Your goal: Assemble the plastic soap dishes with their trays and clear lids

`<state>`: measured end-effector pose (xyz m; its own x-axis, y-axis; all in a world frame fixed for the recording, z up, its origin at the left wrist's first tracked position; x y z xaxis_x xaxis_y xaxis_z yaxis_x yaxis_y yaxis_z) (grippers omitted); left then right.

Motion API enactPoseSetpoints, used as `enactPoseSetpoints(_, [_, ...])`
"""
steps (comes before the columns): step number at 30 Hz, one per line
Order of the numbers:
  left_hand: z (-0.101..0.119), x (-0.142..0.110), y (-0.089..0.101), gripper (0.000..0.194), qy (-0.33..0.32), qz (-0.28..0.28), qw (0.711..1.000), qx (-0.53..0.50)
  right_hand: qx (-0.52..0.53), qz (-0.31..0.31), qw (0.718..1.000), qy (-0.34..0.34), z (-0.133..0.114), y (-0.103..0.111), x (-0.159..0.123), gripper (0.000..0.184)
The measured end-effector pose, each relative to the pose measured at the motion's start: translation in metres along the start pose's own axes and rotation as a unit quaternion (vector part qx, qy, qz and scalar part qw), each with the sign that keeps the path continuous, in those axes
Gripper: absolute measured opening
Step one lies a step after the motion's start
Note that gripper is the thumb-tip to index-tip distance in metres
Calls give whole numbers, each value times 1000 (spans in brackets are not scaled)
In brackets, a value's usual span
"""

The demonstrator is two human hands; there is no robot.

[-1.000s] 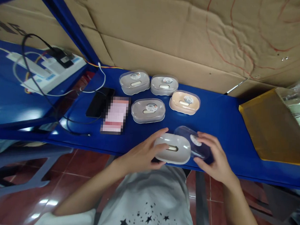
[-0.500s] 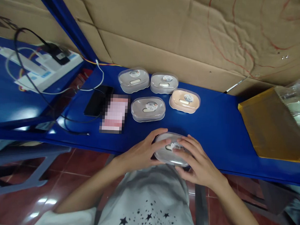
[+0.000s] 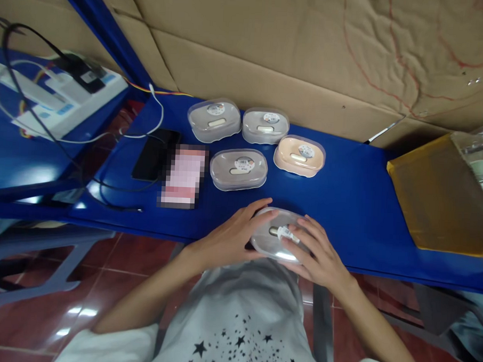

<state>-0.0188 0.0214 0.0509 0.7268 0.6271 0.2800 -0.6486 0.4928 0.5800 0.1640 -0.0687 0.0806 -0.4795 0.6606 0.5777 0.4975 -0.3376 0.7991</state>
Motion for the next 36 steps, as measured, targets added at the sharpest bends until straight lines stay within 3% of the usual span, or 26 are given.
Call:
enactPoseSetpoints(7, [-13,-1,-5,119,61,-11,998,32,126,57,981,-138,26,13,3,58])
enactPoseSetpoints(11, [-14,-1,-2,121,74,5,996,51,0,111,970,-218,72,34,-16,50])
enactPoseSetpoints(14, [-11,1,-1,120,74,-1,996,51,-121,71,939,-313,108,43,-44,46])
enactPoseSetpoints(16, [-9,4,-1,118,75,-4,996,51,-178,45,920,-346,114,47,-54,49])
enactPoseSetpoints(18, [-7,6,-2,118,74,-3,996,58,-170,30,932,-318,100,45,-48,53])
enactPoseSetpoints(21, [-6,9,-4,120,58,6,995,77,-27,-35,983,-178,54,22,-20,58])
enactPoseSetpoints(24, [-6,7,-4,122,45,23,994,100,43,-54,995,-78,17,5,-1,53])
enactPoseSetpoints(28, [2,3,2,111,5,39,992,120,-7,11,998,-59,4,9,1,45])
enactPoseSetpoints(33, [26,2,21,74,-81,89,986,112,-22,65,996,-60,-7,34,-3,48])
enactPoseSetpoints(36, [32,0,29,54,-105,89,986,96,-17,74,996,-45,-15,40,-5,45])
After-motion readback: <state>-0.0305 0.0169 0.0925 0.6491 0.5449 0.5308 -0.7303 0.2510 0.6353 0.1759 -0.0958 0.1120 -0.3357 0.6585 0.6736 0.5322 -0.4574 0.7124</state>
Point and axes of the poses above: each hand's wrist, its own x-axis towards the middle knuckle, its own y-axis out of the back of the hand, z = x × y, the point moved 7 cm from there along x, towards the middle knuckle, and after that the axes turned 8 degrees about z, right-handed, at the moved point
